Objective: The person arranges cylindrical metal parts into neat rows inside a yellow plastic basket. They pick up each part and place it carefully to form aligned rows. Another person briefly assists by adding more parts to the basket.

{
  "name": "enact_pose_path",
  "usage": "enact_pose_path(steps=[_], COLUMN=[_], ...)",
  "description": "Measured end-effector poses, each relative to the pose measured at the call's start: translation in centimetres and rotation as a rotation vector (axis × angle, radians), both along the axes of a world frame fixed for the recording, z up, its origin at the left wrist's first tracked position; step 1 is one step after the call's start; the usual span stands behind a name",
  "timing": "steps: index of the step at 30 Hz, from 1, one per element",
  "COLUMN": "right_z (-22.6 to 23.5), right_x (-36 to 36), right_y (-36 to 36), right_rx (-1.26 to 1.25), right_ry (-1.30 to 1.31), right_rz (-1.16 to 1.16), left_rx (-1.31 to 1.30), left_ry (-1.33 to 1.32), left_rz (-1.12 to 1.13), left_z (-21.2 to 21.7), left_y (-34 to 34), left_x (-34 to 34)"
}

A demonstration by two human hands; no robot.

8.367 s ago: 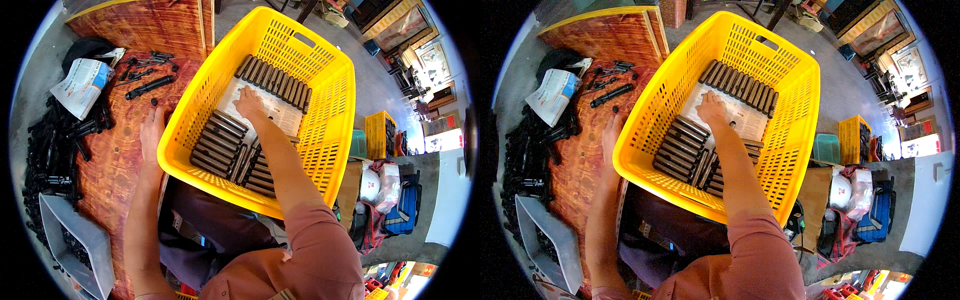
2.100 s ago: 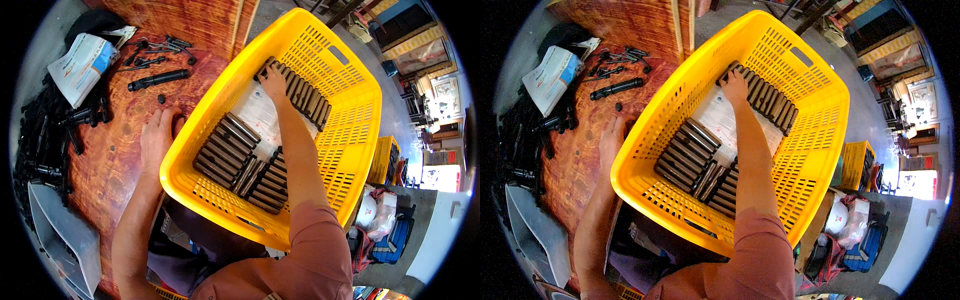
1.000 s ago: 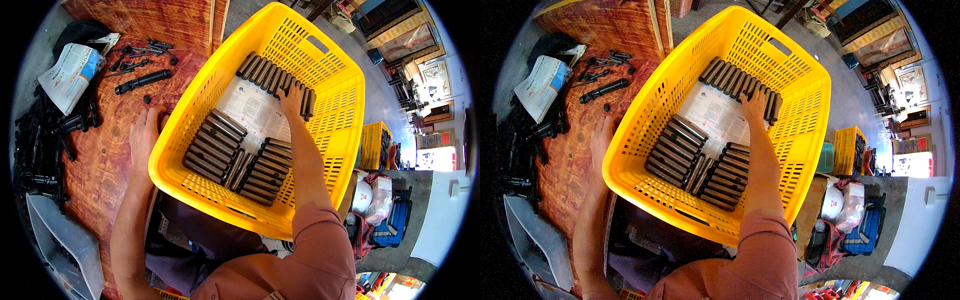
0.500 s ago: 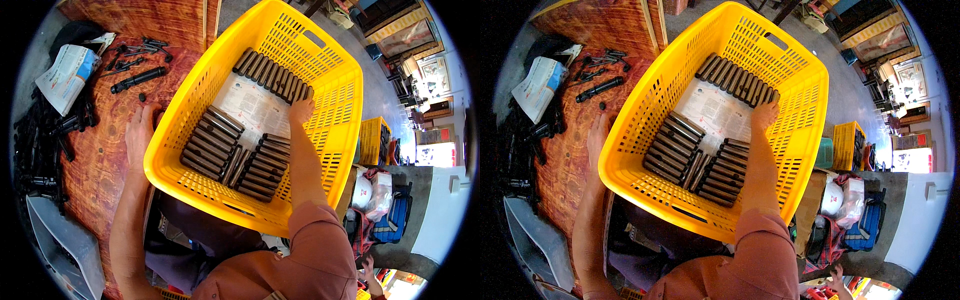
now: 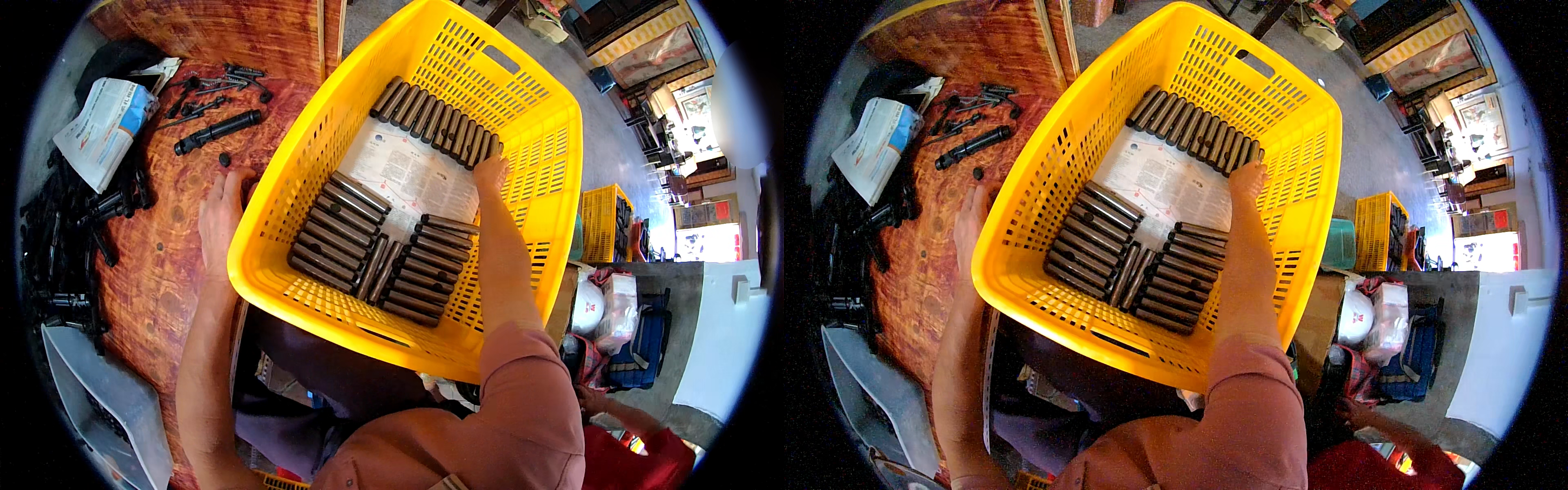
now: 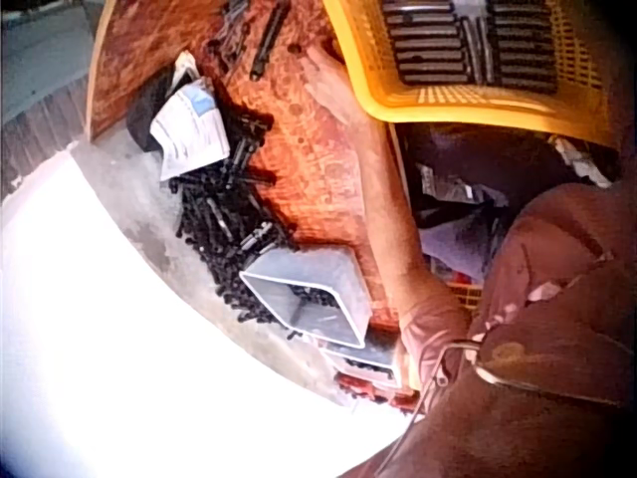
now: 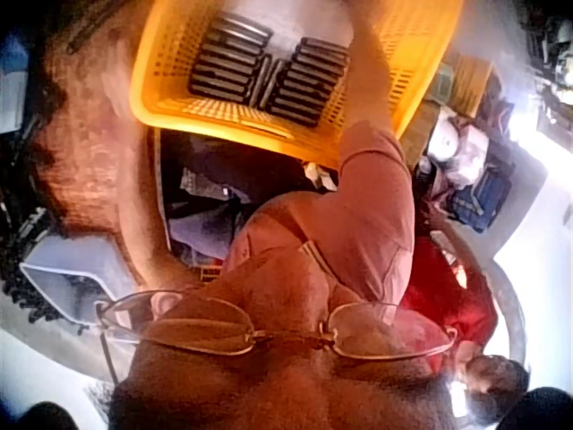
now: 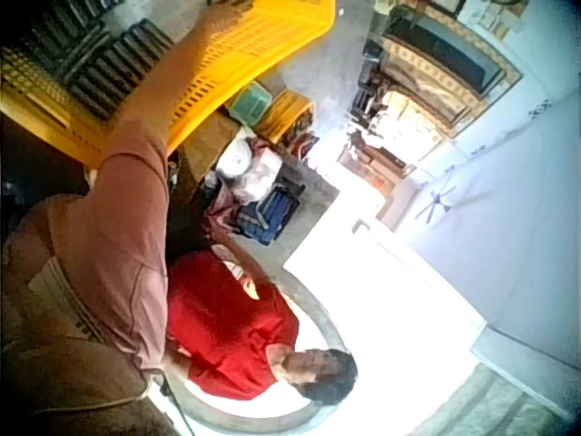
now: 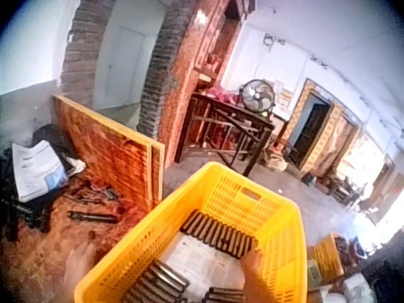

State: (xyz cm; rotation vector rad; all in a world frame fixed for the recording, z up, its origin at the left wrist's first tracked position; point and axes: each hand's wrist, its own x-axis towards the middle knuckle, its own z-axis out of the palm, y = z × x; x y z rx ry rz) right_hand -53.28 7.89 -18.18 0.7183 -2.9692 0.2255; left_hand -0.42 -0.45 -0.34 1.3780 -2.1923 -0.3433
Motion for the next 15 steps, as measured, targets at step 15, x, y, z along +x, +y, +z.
enact_pose_path(steps=[15], right_z=[1.7], right_x=[4.7], right_y=[0.0], right_rx=[0.017], right_ry=[-0.120], right_rz=[-0.046], left_rx=[0.058], left_ry=[-0.037], left_rz=[0.016], left_z=[-0.5], left_y=[-0.1], left_x=[0.5])
